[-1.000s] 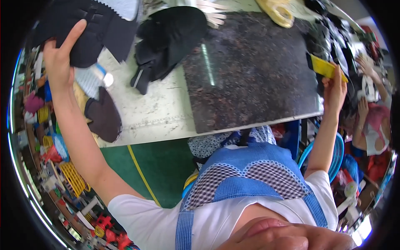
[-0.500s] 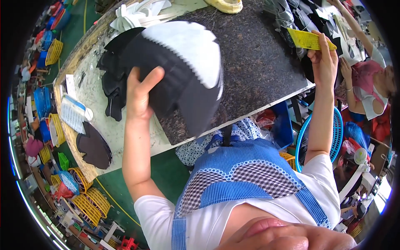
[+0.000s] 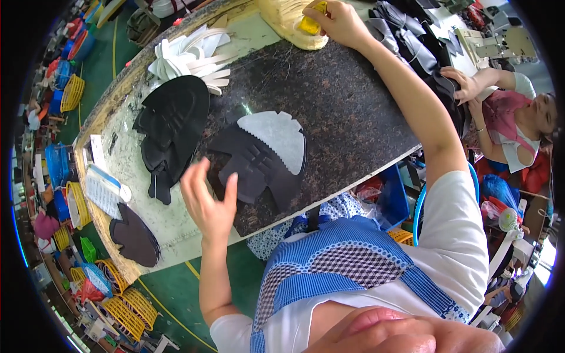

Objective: Apply glue to shoe upper components at a factory workbench using a brush.

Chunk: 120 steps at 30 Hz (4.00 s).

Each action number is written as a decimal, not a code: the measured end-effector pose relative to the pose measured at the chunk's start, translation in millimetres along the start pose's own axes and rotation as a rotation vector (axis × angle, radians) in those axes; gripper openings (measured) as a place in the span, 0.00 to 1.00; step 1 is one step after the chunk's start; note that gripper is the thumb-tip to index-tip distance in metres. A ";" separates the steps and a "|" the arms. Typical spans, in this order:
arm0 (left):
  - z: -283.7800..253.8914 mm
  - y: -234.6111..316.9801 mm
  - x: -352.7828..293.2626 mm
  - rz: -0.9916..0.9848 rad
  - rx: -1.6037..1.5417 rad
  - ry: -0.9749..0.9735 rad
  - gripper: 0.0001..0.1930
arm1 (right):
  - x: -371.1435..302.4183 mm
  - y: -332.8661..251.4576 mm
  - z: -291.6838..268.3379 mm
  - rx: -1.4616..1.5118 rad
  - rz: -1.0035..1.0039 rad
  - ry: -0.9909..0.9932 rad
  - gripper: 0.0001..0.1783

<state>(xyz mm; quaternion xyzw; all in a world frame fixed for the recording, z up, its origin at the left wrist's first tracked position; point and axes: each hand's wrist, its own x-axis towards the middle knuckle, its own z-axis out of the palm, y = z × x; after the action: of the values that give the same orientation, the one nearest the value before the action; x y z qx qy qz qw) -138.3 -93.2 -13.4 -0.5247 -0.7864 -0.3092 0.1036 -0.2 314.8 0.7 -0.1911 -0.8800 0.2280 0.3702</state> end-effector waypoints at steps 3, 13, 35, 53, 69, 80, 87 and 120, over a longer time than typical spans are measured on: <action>-14.4 5.0 -11.8 0.339 -0.176 -0.317 0.27 | 2.0 15.2 1.8 0.387 0.520 0.207 0.12; 55.9 30.7 -14.7 0.245 -0.146 -0.304 0.25 | -92.3 -133.7 59.3 0.802 0.674 -0.113 0.16; 26.1 5.9 -18.6 0.248 -0.365 -0.259 0.14 | -139.3 -151.8 -21.4 0.459 0.613 -0.109 0.14; 24.2 11.6 -41.7 0.246 -0.144 -0.046 0.13 | -207.6 -190.7 -4.1 0.495 0.517 -0.302 0.11; 13.4 -5.3 -24.8 0.400 -0.176 -0.047 0.11 | -146.3 -182.2 -3.4 0.513 0.372 -0.038 0.16; -122.2 -93.4 -117.8 0.088 0.470 -0.263 0.16 | -11.2 -60.4 -25.0 0.113 0.384 0.176 0.13; -34.8 -24.1 -32.6 0.288 -0.190 -0.197 0.20 | -10.8 75.4 -26.4 0.464 0.539 0.255 0.16; 28.6 10.9 -46.0 0.348 0.033 -0.186 0.23 | -211.6 -186.3 -2.2 0.481 0.527 -0.252 0.10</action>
<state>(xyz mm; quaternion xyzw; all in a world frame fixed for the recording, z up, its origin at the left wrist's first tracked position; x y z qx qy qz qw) -104.4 -108.5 -54.2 -0.6773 -0.6948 -0.2240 0.0910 108.3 55.2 -16.3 -0.2888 -0.7607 0.5373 0.2221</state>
